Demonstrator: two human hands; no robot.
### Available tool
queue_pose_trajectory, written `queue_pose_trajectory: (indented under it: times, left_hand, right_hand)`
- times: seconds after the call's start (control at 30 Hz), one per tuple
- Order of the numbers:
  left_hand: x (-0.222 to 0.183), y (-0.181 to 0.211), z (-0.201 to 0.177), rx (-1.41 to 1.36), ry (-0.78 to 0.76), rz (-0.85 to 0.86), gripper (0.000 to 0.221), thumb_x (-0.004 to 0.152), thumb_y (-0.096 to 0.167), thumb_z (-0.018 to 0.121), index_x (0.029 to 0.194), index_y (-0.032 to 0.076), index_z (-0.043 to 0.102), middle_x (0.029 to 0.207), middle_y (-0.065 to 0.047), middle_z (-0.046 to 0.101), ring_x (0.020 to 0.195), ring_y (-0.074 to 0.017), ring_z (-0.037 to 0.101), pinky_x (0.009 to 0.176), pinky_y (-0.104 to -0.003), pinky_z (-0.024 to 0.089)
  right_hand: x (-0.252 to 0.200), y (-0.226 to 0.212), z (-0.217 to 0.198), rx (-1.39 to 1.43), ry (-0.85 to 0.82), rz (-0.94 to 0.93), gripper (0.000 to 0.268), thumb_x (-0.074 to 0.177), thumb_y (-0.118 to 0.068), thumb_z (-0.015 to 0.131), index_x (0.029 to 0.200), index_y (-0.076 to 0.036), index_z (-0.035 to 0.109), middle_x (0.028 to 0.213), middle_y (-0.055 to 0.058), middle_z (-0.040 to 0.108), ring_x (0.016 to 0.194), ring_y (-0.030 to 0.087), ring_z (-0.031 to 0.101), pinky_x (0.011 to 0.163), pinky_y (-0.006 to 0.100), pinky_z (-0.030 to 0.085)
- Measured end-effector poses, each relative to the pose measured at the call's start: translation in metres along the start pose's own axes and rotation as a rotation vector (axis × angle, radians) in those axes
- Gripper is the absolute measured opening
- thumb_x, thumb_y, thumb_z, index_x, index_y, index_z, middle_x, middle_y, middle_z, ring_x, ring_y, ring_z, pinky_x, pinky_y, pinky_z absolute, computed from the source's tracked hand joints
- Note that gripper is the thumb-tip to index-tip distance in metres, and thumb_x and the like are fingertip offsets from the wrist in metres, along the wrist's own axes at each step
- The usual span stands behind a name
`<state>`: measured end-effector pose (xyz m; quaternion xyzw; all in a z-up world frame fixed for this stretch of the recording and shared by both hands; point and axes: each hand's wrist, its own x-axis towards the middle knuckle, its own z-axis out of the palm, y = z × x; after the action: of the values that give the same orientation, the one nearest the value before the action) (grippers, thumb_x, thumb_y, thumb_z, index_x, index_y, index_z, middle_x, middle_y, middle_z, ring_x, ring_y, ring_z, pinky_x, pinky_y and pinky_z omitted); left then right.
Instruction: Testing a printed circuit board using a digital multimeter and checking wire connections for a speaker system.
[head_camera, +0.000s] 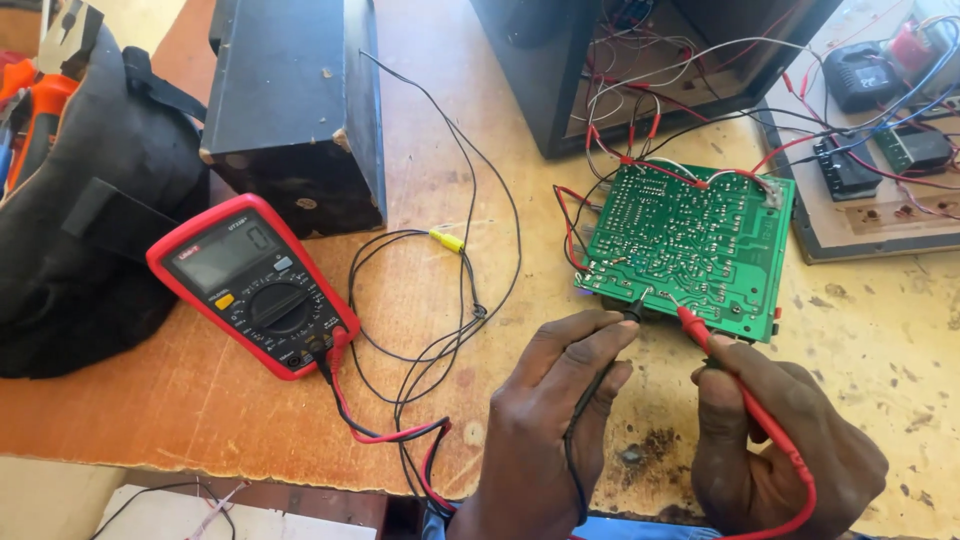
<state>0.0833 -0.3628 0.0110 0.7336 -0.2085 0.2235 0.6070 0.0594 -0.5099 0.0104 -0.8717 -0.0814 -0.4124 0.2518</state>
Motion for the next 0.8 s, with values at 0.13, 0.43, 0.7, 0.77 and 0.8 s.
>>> queue_pose_trajectory:
  times: [0.13,0.43,0.7,0.77,0.8]
  left_hand:
    - [0.0,-0.003,0.0,0.008,-0.009,-0.01,0.023,0.104,0.006,0.058,0.125,0.003,0.065,0.124,-0.016,0.068,0.114,-0.0292,0.072,0.104,-0.037,0.058]
    - [0.001,-0.003,-0.002,0.02,-0.077,-0.021,0.025,0.107,0.01,0.051,0.128,0.001,0.062,0.126,-0.018,0.065,0.116,-0.0323,0.069,0.105,-0.04,0.056]
    - [0.0,-0.002,-0.003,0.017,-0.046,-0.011,0.023,0.108,0.01,0.05,0.124,0.001,0.063,0.125,-0.018,0.067,0.117,-0.0324,0.07,0.111,-0.04,0.054]
    - [-0.002,-0.003,-0.002,-0.001,-0.056,-0.033,0.021,0.107,0.007,0.056,0.127,0.005,0.062,0.127,-0.017,0.067,0.116,-0.0327,0.07,0.11,-0.039,0.055]
    - [-0.003,-0.004,-0.004,0.017,-0.049,-0.03,0.021,0.107,0.007,0.056,0.127,0.005,0.062,0.127,-0.017,0.067,0.116,-0.0327,0.07,0.11,-0.039,0.055]
  right_hand:
    - [0.001,-0.002,0.003,0.013,-0.006,0.023,0.02,0.105,-0.006,0.067,0.116,0.009,0.075,0.097,0.023,0.074,0.065,0.024,0.06,0.064,0.033,0.045]
    - [-0.005,-0.002,0.002,-0.051,-0.037,0.067,0.021,0.111,-0.009,0.068,0.121,0.007,0.077,0.097,0.023,0.072,0.065,0.028,0.058,0.063,0.037,0.043]
    - [-0.019,0.025,0.005,0.001,-0.183,0.098,0.032,0.11,-0.008,0.06,0.131,0.012,0.074,0.108,0.031,0.073,0.077,0.035,0.066,0.07,0.041,0.048]
    - [-0.036,0.028,0.016,0.113,-0.092,0.281,0.029,0.118,-0.014,0.061,0.136,0.006,0.073,0.099,0.019,0.06,0.069,0.022,0.04,0.072,0.034,0.032]
    - [-0.036,0.026,0.017,0.132,-0.092,0.277,0.029,0.118,-0.014,0.061,0.136,0.006,0.073,0.099,0.019,0.06,0.069,0.022,0.04,0.072,0.034,0.032]
